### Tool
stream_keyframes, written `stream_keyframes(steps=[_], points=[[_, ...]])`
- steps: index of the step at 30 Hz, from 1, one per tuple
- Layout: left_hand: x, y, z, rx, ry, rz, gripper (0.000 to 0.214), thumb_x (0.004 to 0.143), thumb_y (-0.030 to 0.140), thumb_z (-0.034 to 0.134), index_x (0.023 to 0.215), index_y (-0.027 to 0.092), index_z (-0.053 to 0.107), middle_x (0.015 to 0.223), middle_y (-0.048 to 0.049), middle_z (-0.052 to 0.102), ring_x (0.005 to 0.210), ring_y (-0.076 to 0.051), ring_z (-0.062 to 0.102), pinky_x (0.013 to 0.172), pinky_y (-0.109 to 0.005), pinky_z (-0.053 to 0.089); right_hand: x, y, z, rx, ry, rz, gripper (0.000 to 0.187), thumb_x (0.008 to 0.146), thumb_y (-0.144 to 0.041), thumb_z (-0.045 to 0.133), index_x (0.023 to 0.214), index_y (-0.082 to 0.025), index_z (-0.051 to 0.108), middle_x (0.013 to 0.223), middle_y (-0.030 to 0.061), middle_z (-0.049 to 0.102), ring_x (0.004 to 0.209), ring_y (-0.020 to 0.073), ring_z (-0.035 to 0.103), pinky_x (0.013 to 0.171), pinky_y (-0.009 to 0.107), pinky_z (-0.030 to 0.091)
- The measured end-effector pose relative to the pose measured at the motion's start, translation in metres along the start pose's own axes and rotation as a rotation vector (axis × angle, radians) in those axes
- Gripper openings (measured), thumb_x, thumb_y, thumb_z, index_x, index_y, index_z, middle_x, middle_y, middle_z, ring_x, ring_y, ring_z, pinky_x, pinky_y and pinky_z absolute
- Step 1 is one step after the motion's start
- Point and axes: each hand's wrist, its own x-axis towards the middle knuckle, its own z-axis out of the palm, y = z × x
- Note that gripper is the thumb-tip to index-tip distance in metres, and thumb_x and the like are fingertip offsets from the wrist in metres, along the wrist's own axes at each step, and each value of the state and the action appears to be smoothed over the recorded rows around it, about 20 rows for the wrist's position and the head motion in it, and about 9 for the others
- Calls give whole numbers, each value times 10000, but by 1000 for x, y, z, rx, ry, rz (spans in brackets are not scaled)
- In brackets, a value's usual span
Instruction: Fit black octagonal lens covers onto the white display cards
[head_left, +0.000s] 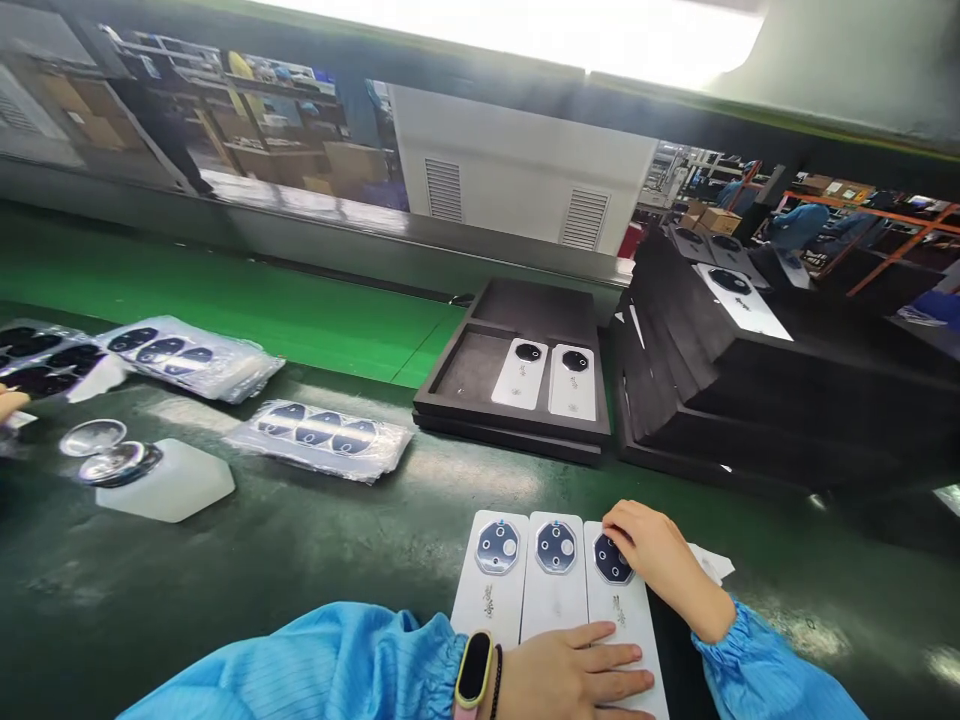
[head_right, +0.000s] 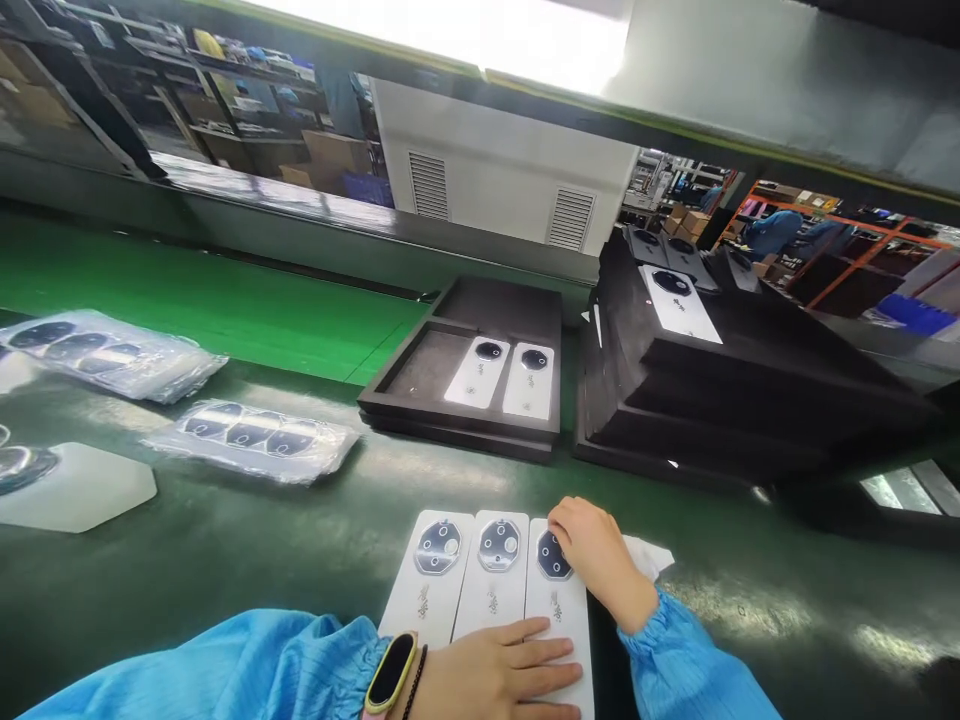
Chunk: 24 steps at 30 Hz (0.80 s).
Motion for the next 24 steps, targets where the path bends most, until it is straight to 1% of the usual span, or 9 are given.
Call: stream_keyframes(steps=[4,8,12,16,19,24], points=[[-1,-1,9,24,37,3,342,994,317,333,1248,233,546,1333,23,538,1277,-159,441,1078,-316,358,2,3,0,-18,-27,0,245,823,-51,491,671,-193,620,690,11,644,646,154,603,585,250,430],[0,-2,12,42,57,-3,335,995,321,333,1231,252,561,1324,35,544,1268,-154,448,1079,-312,349,2,4,2,-10,-43,-4,242,828,-54,485,680,-191,618,707,17,647,669,162,602,600,257,434],[1,-2,6,42,74,-12,361,1005,308,288,1227,255,567,1310,48,555,1248,-149,465,1068,-308,359,2,5,4,21,-48,-1,228,818,-45,498,675,-186,606,689,13,634,643,157,591,594,257,437],[2,-2,-4,7,48,-34,371,1007,265,267,1223,243,568,1298,39,565,1234,-146,475,1074,-316,352,2,5,6,65,-44,9,214,820,-46,490,697,-184,598,723,22,637,685,164,599,630,264,454],[3,-2,-9,-27,38,-42,373,1009,264,260,1222,222,564,1296,29,567,1232,-147,477,1076,-317,345,2,7,6,109,-46,20,204,819,-50,486,705,-189,584,736,18,630,691,159,601,641,261,465],[4,-1,-10,-94,3,-53,334,997,285,326,1229,192,547,1305,5,562,1239,-158,475,1080,-324,337,1,12,1,183,-64,45,183,807,-76,513,675,-200,544,683,-10,589,582,127,579,562,230,466]])
